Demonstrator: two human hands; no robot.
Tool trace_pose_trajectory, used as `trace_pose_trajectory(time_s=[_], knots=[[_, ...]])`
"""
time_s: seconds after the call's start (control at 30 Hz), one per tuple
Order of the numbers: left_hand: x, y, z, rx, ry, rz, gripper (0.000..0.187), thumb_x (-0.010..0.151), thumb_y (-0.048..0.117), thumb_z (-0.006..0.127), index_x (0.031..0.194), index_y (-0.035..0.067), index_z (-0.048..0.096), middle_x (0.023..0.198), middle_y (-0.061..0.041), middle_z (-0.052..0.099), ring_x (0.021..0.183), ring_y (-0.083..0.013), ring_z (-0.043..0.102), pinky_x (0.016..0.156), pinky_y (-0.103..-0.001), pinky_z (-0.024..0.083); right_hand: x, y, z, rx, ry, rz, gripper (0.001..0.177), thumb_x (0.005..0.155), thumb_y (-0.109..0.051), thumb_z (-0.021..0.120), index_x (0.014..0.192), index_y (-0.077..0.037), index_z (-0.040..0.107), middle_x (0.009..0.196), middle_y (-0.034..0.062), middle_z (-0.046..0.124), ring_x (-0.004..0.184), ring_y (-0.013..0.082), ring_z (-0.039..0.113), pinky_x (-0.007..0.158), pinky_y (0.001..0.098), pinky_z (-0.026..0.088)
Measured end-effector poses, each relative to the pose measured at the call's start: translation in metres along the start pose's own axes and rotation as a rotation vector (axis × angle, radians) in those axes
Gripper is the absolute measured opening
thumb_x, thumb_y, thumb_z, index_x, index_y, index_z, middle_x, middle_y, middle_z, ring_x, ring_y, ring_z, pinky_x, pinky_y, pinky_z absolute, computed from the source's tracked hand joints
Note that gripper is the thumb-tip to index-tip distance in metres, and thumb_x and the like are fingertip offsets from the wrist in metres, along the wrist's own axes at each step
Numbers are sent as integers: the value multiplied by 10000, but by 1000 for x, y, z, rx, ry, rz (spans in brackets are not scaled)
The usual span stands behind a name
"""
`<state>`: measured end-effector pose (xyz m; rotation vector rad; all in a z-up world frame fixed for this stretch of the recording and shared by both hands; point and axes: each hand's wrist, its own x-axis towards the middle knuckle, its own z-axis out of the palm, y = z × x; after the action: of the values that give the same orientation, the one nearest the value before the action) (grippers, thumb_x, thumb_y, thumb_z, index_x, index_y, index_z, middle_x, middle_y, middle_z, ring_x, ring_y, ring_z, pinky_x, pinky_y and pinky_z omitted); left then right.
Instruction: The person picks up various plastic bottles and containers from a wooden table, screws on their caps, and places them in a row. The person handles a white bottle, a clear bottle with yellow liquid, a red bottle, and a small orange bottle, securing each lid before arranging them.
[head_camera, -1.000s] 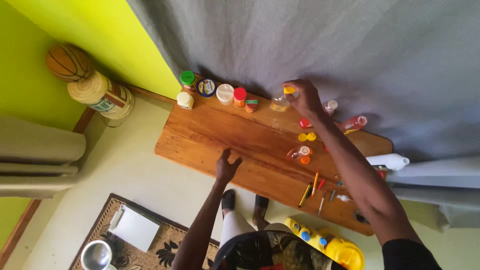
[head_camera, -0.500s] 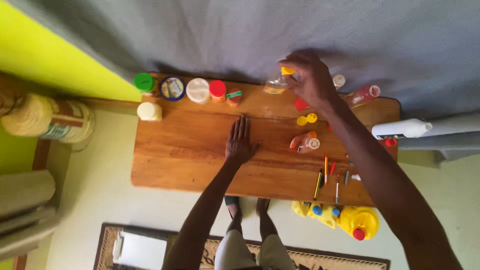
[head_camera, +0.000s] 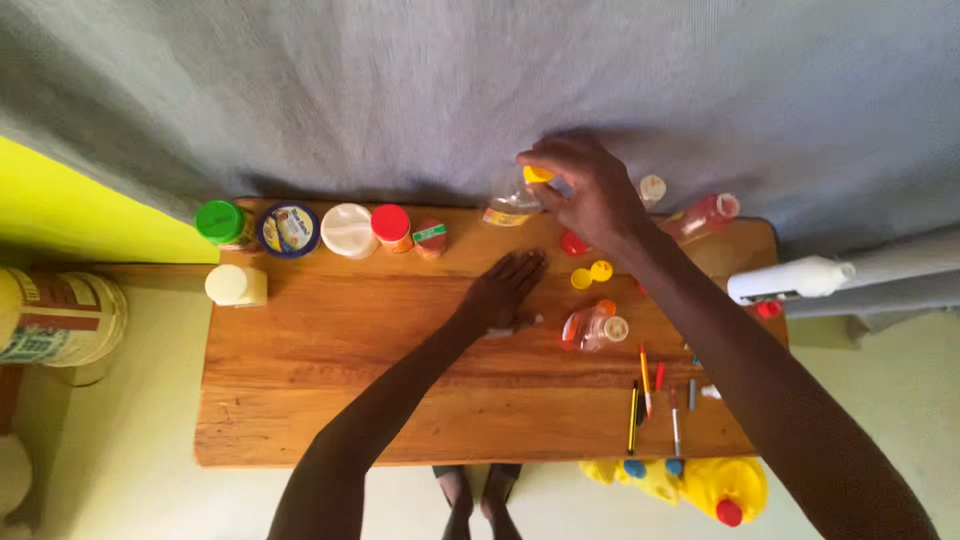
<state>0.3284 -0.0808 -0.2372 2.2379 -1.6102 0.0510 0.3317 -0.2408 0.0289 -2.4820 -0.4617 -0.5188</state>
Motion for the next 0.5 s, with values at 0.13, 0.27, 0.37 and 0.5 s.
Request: trace_pose_trajectory(time_s=[0.13, 0.27, 0.37, 0.5], knots=[[-49, 43, -7, -2, -122, -10, 1039, 865, 655, 605, 1593, -16, 288, 1666, -216, 280, 1539, -333, 286, 1278, -485, 167, 3, 12, 13, -60, 37, -40, 377, 842, -53, 831, 1202, -90, 725, 1222, 88, 716, 1162, 293, 652, 1008, 404, 528], [-107, 112, -3, -309, -1, -27, 979, 830, 577, 632, 1562, -22, 380, 1626, -222, 371, 1517, -382, 342, 1267, -494, 206, 2, 21, 24, -2, 49, -25, 386, 868, -30, 812, 1235, -100, 717, 1248, 100, 702, 1185, 285, 651, 1022, 390, 535], [-140, 185, -2, -518, -63, -1, 913, 800, 479, 727, 1539, 11, 466, 1631, -203, 426, 1519, -376, 369, 1268, -487, 262, 4, 23, 26, -6, 55, -61, 410, 875, -42, 825, 1264, -101, 709, 1288, 101, 695, 1223, 291, 642, 1054, 395, 528], [-168, 238, -5, -578, -73, 116, 819, 921, 435, 753, 1528, -21, 447, 1621, -203, 436, 1555, -341, 369, 1321, -477, 262, -4, 18, 30, 10, 66, -6, 409, 910, -53, 838, 1297, -112, 720, 1346, 105, 688, 1247, 288, 643, 1075, 398, 522]])
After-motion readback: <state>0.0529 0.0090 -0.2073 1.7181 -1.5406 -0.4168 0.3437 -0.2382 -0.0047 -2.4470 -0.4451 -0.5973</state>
